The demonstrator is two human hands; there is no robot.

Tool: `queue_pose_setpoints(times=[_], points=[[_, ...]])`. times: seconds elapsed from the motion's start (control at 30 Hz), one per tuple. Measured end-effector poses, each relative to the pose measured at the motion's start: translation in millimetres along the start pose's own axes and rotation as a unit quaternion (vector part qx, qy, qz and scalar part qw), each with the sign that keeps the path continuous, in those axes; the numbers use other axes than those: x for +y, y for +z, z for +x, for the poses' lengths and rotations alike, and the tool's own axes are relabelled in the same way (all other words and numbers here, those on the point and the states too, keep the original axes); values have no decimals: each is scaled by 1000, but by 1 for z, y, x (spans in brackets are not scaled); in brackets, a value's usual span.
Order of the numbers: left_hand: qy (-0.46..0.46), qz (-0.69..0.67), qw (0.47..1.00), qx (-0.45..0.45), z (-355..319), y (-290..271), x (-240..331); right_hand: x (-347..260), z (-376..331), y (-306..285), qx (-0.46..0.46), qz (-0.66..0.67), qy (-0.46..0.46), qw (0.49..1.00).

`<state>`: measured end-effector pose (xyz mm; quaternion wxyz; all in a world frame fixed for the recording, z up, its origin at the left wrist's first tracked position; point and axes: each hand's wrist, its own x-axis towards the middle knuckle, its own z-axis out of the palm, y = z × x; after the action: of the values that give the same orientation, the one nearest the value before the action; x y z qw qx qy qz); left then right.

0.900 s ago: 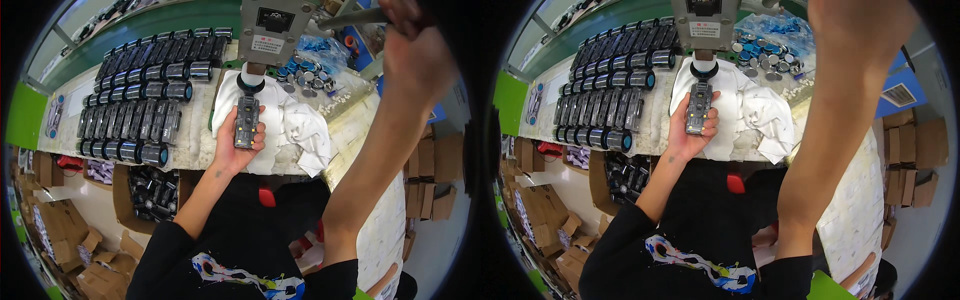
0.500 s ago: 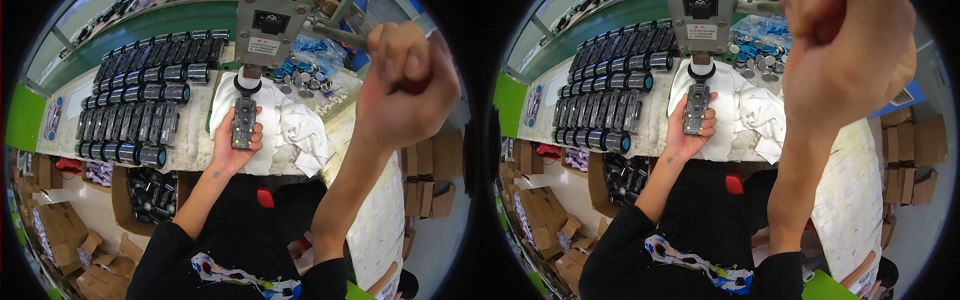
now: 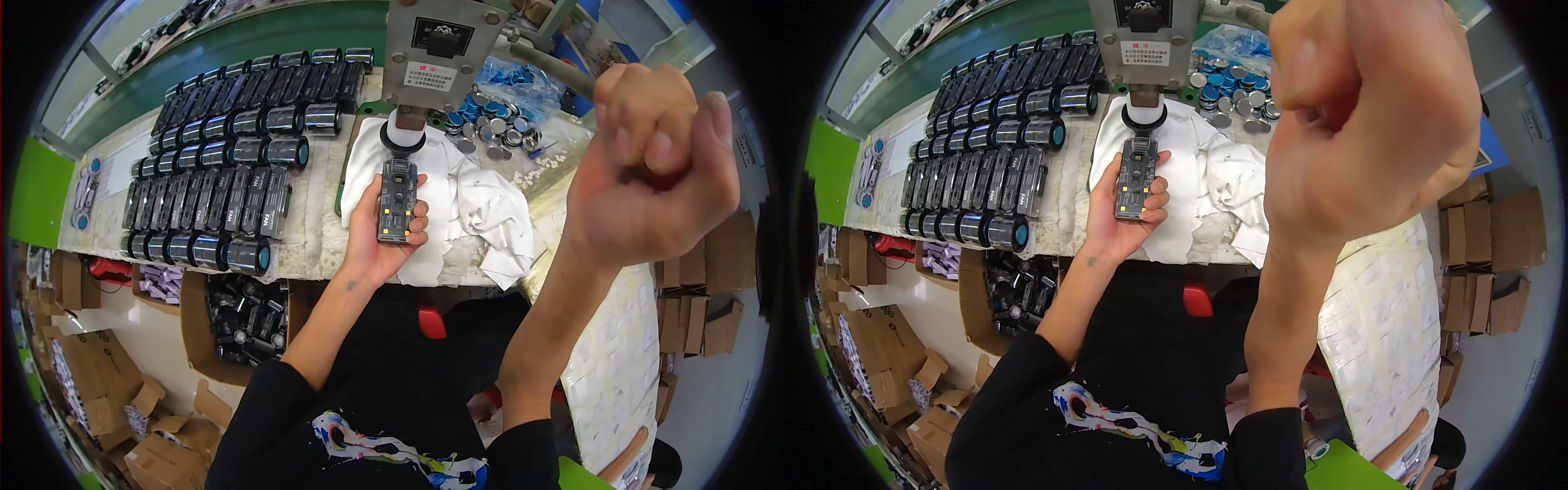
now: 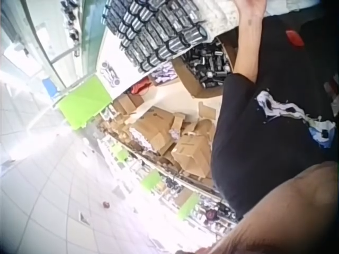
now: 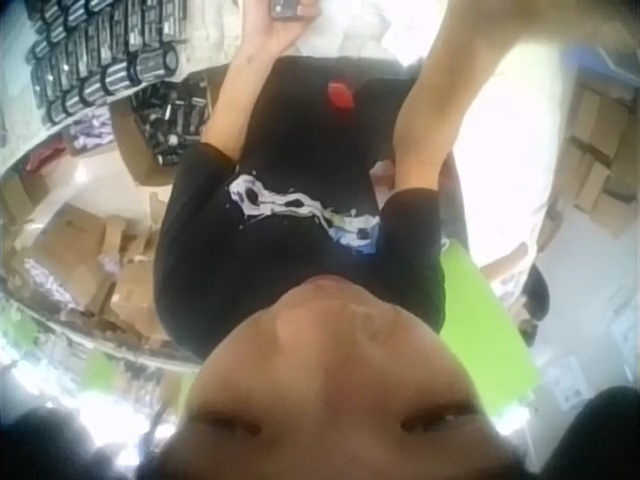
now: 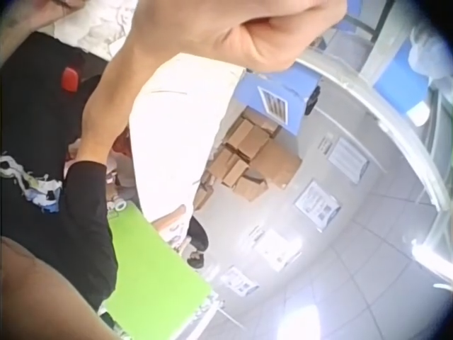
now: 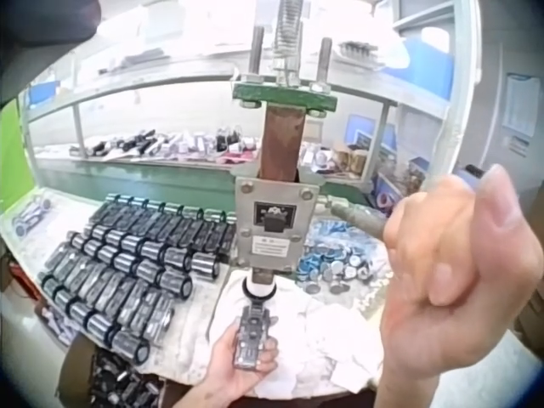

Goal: The person assembles a circular lens component into a handheld electronic device housing using a manual pressing machine.

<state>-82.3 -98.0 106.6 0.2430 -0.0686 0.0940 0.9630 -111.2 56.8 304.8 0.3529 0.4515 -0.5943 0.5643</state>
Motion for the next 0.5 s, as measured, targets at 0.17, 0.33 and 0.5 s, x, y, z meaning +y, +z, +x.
queue_pose_setpoints(times=[0.17, 0.33, 0.5], points=[[-1, 9, 1000, -4, 0, 3, 0, -1, -5, 4, 50, 15, 21, 998], [-3, -9, 1000, -1, 0, 0, 2, -1, 2, 6, 58, 27, 45, 997], [4, 28, 1000, 0, -10, 0, -2, 11, 25, -13, 54, 103, 72, 991]])
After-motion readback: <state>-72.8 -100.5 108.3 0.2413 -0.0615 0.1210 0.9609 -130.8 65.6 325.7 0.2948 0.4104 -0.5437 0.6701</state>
